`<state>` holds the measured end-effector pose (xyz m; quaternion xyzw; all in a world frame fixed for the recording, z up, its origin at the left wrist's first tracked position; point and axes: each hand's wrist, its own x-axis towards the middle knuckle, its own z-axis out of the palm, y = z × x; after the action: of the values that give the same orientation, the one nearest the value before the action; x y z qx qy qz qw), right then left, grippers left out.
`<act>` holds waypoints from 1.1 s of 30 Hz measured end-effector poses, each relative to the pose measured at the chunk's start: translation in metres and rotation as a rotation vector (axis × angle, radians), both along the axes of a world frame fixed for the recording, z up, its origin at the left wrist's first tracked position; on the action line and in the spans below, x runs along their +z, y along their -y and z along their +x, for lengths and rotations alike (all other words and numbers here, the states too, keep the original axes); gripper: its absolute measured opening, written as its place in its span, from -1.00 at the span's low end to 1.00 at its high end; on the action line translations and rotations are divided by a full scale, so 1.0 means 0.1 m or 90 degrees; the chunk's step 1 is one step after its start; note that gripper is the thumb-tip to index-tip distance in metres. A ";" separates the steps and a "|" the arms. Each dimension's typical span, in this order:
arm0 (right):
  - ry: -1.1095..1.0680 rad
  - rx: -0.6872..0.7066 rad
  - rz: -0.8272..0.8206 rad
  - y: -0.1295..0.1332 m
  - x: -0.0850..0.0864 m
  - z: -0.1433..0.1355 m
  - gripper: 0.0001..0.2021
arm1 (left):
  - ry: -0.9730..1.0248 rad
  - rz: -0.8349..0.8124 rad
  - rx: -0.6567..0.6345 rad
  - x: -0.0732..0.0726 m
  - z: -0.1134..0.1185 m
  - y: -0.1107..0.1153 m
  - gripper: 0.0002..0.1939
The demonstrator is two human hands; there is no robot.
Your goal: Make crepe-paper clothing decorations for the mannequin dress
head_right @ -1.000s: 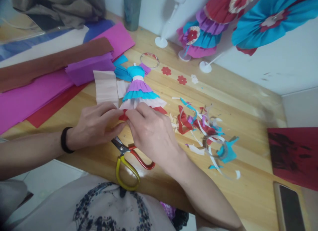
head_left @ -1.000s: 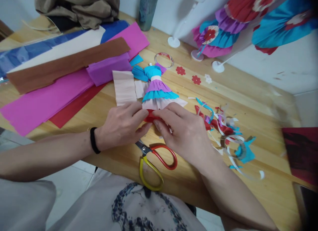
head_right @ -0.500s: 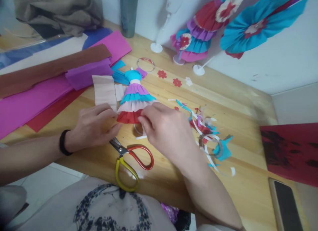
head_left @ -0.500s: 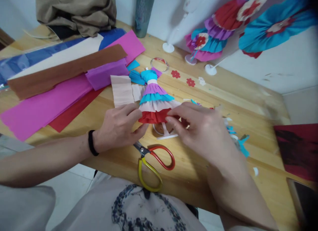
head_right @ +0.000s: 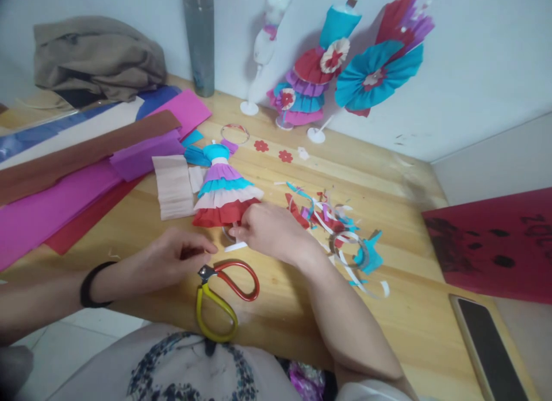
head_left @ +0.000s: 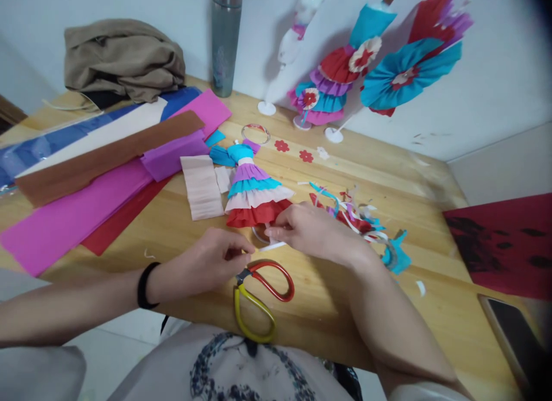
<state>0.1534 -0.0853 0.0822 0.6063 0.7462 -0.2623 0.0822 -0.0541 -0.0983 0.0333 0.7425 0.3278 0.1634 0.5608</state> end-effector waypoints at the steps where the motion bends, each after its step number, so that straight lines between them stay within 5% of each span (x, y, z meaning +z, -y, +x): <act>1: -0.025 -0.012 0.001 0.00 -0.03 0.00 -0.62 | 0.016 -0.046 0.029 -0.02 0.00 -0.02 -0.80; 6: -0.156 -0.025 -0.018 -0.03 -0.21 0.02 -0.63 | 0.033 -0.293 0.055 0.00 0.09 -0.04 -0.83; 11: -0.255 -0.047 -0.039 -0.06 -0.29 0.08 -0.69 | 0.054 -0.382 0.096 0.05 0.13 0.00 -0.64; 19: -0.372 -0.099 0.148 -0.07 -0.23 0.02 -0.64 | 0.352 -0.571 0.246 0.19 0.10 -0.03 -0.69; 26: -0.359 -0.153 0.308 -0.11 -0.39 -0.02 -0.64 | 0.455 -0.538 0.336 0.23 0.15 -0.13 -0.68; 33: -0.336 -0.140 0.354 -0.13 -0.44 -0.02 -0.63 | 0.453 -0.441 0.327 0.24 0.32 -0.35 -0.69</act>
<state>0.1511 -0.0719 0.0379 0.5934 0.7148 -0.2047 -0.3082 -0.0220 -0.0634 0.0575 0.3105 0.3233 0.4181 0.7901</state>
